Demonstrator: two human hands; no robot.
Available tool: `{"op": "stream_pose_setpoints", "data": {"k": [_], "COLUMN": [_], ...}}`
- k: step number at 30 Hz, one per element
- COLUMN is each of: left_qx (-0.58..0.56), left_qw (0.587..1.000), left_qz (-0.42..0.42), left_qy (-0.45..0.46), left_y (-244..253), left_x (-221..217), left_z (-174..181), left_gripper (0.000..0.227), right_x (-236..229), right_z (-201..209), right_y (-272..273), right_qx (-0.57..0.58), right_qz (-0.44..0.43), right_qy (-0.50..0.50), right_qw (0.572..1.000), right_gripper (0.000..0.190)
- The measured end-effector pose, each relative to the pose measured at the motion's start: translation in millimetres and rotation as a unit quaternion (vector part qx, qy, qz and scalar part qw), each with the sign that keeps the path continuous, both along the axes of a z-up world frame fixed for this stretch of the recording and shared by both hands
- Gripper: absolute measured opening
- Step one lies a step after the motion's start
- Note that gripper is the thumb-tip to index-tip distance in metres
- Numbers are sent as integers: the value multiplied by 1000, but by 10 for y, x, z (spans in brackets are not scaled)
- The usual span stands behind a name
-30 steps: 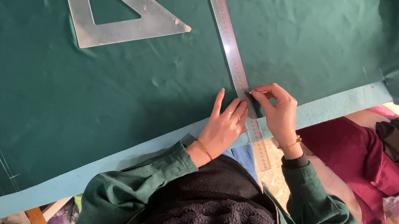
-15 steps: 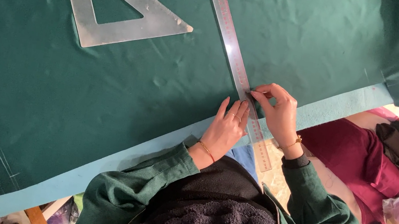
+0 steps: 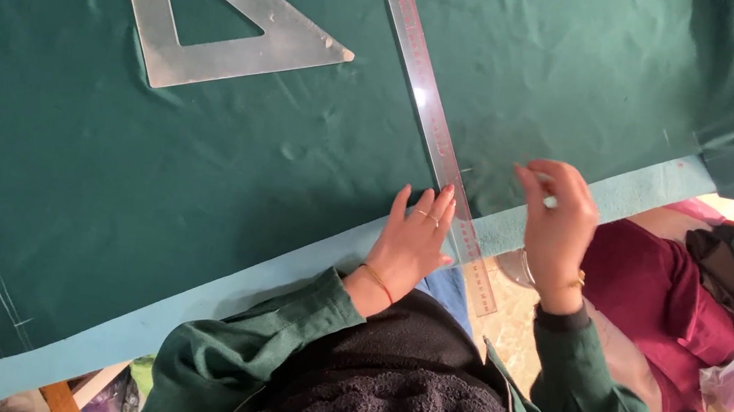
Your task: The person smooths a large piece of dark green fabric on a light blue table. They then use a ruler and a triangular set square to measure and mark lines on the fabric with a piece of chalk.
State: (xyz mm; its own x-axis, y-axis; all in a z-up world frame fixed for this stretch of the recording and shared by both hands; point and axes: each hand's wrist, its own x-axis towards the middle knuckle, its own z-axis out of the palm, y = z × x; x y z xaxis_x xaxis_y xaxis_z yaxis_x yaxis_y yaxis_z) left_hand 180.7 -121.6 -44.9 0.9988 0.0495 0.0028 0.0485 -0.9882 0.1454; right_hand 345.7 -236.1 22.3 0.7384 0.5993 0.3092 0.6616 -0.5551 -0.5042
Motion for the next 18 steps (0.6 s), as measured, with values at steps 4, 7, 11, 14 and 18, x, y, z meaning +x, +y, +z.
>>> {"op": "stream_pose_setpoints", "data": {"k": [4,7,11,14,18], "left_qx": [-116,-192,-279,-214,-202], "left_qw": [992,976,950,966,968], "left_qz": [-16,-71,-122,-116,-112], "left_qy": [-42,-69,-70,-89,-104], "left_y": [58,-57,-134,-160,-153], "left_x": [-91,-214,-291,-289,-208], "left_z": [134,-79,-306,-341,-349], "left_gripper": [73,52,29,32,34], "right_x": [-130,-340,-635,-781,-923], "right_z": [1,-185,-323,-249,-274], "right_y": [-396,-691,-906,-898,-843], "right_qx": [49,69,73,-4,-41], "right_qz": [-114,-163,-164,-120,-102], "right_qy": [189,319,396,408,458], "right_qw": [974,931,900,905,882], "right_gripper": [9,9,13,23,36]}}
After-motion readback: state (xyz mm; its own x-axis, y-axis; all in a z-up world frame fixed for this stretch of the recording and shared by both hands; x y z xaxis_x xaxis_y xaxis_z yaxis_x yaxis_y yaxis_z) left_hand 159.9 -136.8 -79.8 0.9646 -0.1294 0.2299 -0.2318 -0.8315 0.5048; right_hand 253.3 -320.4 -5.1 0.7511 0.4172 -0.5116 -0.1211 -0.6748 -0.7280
